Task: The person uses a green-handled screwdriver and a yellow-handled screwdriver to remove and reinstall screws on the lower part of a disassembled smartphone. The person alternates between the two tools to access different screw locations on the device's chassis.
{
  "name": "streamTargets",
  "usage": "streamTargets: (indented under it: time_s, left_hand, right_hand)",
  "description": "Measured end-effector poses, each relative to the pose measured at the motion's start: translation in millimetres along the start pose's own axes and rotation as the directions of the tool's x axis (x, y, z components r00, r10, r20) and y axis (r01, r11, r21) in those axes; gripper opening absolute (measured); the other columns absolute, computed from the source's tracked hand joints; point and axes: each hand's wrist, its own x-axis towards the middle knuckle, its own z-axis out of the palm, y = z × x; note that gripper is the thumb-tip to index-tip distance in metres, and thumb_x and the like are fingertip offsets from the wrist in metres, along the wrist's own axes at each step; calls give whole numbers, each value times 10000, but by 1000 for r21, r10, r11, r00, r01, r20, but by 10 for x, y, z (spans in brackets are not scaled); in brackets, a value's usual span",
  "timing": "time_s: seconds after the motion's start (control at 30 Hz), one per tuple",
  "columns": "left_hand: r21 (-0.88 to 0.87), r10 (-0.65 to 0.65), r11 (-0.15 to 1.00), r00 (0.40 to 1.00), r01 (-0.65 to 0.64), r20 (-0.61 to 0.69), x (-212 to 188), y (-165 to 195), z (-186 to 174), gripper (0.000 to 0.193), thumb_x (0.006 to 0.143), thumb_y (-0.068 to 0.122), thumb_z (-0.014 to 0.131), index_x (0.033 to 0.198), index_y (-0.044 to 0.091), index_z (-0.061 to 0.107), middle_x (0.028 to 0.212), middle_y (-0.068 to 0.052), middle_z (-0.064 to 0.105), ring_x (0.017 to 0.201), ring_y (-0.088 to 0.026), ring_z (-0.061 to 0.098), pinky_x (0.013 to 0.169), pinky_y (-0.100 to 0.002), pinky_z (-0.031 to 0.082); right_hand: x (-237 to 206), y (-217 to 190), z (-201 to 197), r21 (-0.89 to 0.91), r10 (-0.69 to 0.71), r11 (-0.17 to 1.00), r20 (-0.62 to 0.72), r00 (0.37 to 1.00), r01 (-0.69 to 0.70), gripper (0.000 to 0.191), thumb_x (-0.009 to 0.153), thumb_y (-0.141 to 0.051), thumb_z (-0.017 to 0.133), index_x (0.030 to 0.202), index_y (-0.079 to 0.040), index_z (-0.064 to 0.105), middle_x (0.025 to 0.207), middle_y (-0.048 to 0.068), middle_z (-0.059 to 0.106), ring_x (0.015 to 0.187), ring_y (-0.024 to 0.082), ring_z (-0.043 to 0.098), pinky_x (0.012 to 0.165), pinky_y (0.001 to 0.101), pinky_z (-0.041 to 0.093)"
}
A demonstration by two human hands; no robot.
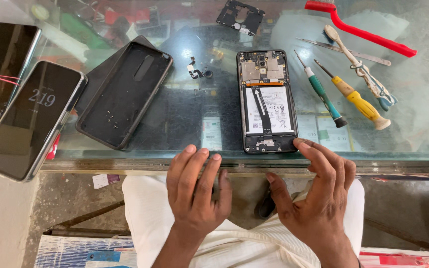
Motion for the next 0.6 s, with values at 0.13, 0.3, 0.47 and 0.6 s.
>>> streamTargets:
  time_s: [0.13, 0.3, 0.47, 0.6]
  left_hand:
    - [55, 32, 998, 999, -30, -44, -232, -76, 221, 450, 938, 141, 757, 1343, 76, 574, 1406, -112, 509, 1410, -301, 432, 1167, -461, 374]
    - [130, 89, 989, 984, -69, -155, -388, -196, 502, 490, 938, 183, 738, 1375, 118, 527, 1442, -82, 476, 1445, -282, 403, 1206, -467, 303]
    - [115, 116, 989, 976, -96, -183, -479, -272, 626, 500, 957, 208, 708, 1406, 133, 501, 1472, -77, 445, 1475, -278, 364, 1235, -466, 266]
    - [108, 136, 987, 974, -118, -179, -522, -309, 665, 505, 974, 221, 695, 1424, 126, 485, 1493, -86, 424, 1499, -285, 330, 1255, -479, 235]
  right_hand:
    - [-22, 15, -29, 39, 23, 999, 14, 1000, -24, 723, 820, -172, 853, 1391, -61, 423, 1398, 103, 597, 1197, 230, 560, 978, 401, 404]
    - [-99, 68, -31, 356, 123, 930, -72, 990, -89, 576, 863, -187, 829, 1319, -70, 498, 1369, 117, 598, 1197, 210, 552, 883, 294, 547]
    - [-52, 295, -250, 155, 152, 982, -299, 942, -110, 302, 961, -139, 834, 1178, -25, 659, 1153, 115, 673, 934, 184, 608, 726, 247, 534]
    - [138, 413, -374, -144, 49, 987, -183, 982, -76, 284, 993, -78, 888, 1218, -7, 730, 1146, 112, 707, 814, 146, 558, 732, 258, 487]
